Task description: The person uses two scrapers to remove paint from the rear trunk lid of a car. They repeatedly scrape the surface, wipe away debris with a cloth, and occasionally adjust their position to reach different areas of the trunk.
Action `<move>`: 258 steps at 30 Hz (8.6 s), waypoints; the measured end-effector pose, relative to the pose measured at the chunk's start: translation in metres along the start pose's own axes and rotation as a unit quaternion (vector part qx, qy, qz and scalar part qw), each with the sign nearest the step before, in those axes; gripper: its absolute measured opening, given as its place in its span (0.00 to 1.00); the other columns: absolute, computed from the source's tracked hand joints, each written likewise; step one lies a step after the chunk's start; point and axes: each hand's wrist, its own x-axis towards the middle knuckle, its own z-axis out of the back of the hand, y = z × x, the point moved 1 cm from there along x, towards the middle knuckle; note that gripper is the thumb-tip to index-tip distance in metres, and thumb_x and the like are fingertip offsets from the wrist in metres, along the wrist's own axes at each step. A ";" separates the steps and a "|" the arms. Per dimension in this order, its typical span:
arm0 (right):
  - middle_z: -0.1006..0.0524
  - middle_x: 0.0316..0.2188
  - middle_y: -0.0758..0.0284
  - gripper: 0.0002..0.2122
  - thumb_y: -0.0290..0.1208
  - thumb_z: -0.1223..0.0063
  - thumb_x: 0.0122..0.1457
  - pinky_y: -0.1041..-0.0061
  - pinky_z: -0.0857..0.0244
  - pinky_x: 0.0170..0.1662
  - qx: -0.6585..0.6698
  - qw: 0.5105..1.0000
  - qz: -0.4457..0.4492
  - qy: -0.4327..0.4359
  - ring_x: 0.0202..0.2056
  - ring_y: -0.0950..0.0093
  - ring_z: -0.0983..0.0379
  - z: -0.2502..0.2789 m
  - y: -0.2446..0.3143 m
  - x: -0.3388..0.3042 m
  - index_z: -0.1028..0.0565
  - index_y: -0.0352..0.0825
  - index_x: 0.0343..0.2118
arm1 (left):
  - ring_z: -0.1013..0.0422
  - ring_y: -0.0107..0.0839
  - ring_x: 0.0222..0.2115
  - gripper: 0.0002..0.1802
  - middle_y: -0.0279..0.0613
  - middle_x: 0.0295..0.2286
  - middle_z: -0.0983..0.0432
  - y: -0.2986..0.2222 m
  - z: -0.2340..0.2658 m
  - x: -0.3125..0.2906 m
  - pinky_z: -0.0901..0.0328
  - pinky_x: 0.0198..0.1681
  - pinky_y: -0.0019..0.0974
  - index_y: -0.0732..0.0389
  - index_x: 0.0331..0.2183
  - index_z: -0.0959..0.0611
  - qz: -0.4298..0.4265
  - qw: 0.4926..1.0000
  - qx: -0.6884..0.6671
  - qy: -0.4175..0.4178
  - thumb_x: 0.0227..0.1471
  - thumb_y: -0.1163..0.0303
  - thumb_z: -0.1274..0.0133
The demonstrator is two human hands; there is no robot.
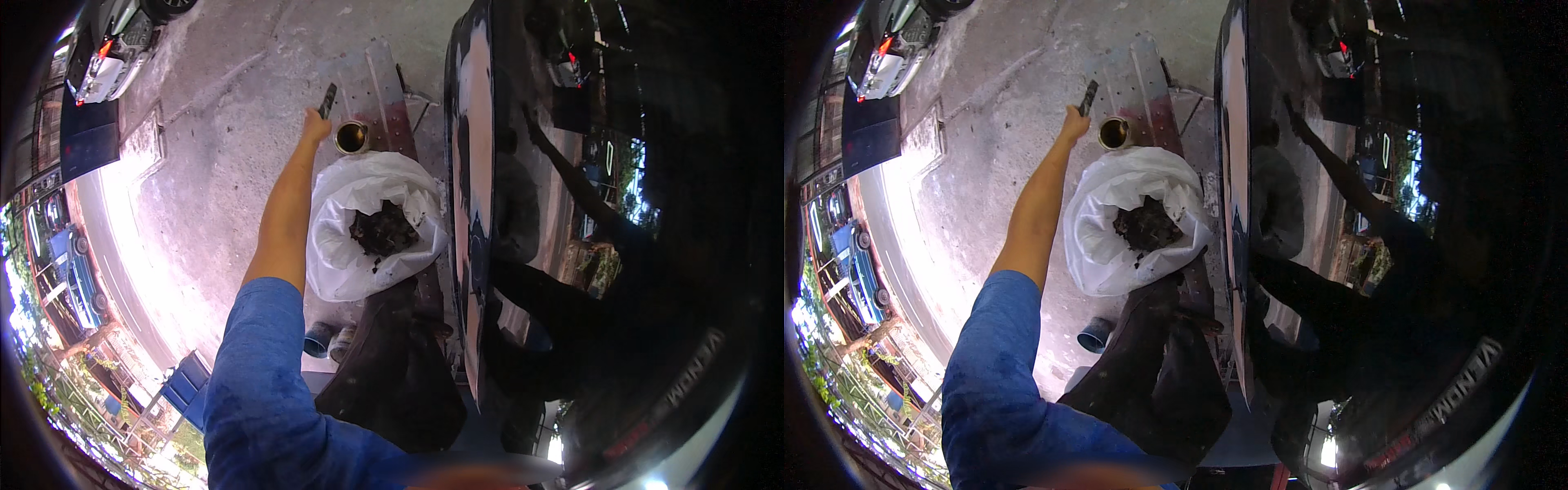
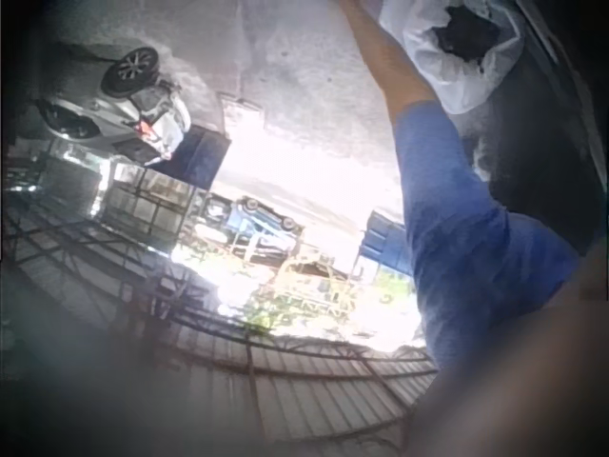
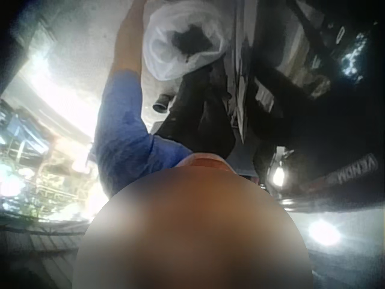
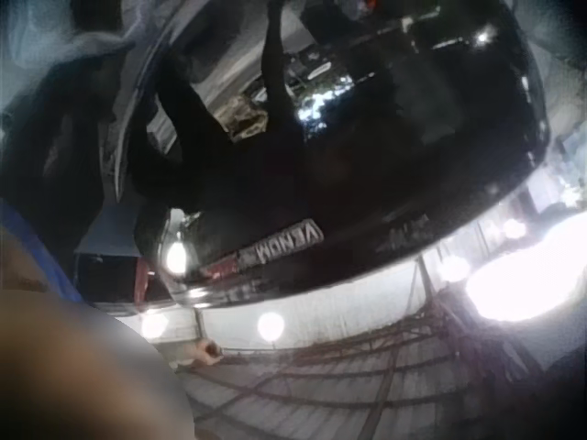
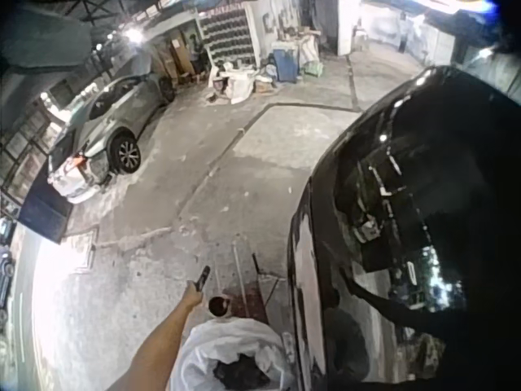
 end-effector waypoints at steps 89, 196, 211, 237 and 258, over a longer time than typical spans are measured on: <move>0.23 0.29 0.62 0.11 0.23 0.54 0.53 0.75 0.33 0.35 -0.061 0.967 -0.001 -0.246 0.30 0.76 0.27 0.098 0.031 0.048 0.28 0.25 0.39 | 0.30 0.37 0.39 0.34 0.45 0.39 0.29 -0.607 0.037 -0.853 0.31 0.37 0.39 0.64 0.44 0.35 -0.393 0.877 -0.125 0.247 0.39 0.68 0.33; 0.31 0.15 0.73 0.04 0.19 0.54 0.52 0.79 0.42 0.18 -0.190 0.969 0.045 -0.155 0.17 0.85 0.37 0.005 0.092 0.120 0.29 0.27 0.22 | 0.41 0.19 0.13 0.16 0.35 0.28 0.36 -0.571 0.050 -0.827 0.43 0.10 0.24 0.56 0.51 0.41 -0.397 0.754 -0.432 0.295 0.62 0.71 0.62; 0.23 0.28 0.67 0.12 0.19 0.51 0.48 0.74 0.29 0.27 -0.132 0.980 0.053 -0.140 0.25 0.75 0.25 -0.002 0.102 0.166 0.28 0.26 0.38 | 0.44 0.19 0.22 0.14 0.34 0.32 0.39 -0.561 0.031 -0.821 0.44 0.25 0.24 0.60 0.50 0.37 -0.462 0.741 -0.408 0.266 0.62 0.72 0.60; 0.29 0.19 0.69 0.07 0.26 0.43 0.46 0.77 0.41 0.15 -0.115 0.977 0.098 -0.152 0.16 0.78 0.33 -0.045 0.101 0.265 0.27 0.28 0.26 | 0.35 0.29 0.21 0.15 0.46 0.27 0.30 -0.562 0.036 -0.829 0.38 0.25 0.31 0.63 0.48 0.39 -0.486 0.753 -0.358 0.264 0.60 0.74 0.58; 0.25 0.21 0.65 0.11 0.24 0.43 0.45 0.72 0.34 0.20 -0.268 0.955 0.081 -0.094 0.19 0.75 0.29 -0.048 0.115 0.390 0.23 0.29 0.33 | 0.35 0.26 0.21 0.15 0.45 0.27 0.30 -0.558 0.035 -0.829 0.37 0.27 0.28 0.63 0.48 0.39 -0.531 0.737 -0.343 0.240 0.61 0.74 0.59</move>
